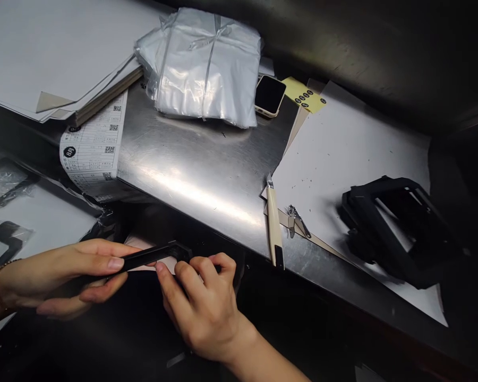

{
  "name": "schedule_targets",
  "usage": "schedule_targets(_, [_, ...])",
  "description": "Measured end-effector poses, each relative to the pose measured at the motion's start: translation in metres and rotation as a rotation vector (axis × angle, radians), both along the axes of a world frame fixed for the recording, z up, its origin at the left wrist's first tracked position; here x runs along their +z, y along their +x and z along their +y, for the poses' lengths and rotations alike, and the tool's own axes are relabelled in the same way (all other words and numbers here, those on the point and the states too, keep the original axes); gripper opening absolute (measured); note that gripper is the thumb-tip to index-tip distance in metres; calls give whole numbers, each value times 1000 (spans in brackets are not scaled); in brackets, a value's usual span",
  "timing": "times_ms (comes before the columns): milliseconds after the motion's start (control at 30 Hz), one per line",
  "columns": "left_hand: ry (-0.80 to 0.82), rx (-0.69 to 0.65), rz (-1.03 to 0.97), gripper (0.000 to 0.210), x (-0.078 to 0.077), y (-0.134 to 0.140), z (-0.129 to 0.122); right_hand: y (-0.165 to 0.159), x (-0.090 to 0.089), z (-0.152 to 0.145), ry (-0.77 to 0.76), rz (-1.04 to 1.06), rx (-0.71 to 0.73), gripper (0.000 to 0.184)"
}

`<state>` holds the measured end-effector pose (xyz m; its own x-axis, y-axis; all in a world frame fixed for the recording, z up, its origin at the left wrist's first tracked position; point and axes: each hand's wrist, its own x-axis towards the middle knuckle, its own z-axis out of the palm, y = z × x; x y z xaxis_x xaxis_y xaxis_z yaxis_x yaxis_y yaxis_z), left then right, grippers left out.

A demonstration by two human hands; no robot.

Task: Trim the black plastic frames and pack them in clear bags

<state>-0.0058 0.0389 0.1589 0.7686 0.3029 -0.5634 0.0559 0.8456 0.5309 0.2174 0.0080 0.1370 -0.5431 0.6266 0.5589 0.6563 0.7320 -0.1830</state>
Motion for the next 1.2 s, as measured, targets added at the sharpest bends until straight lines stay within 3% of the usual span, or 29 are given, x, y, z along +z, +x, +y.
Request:
schedule_targets(467, [-101, 40, -5, 29, -3, -1, -1, -1, 2, -1, 91, 24, -89, 9])
schedule_targets(833, [-104, 48, -11, 28, -4, 0, -2, -1, 6, -1, 69, -12, -75, 12])
schedule_targets(1200, [-69, 27, -28, 31, -1, 1, -1, -11, 8, 4, 99, -30, -160, 10])
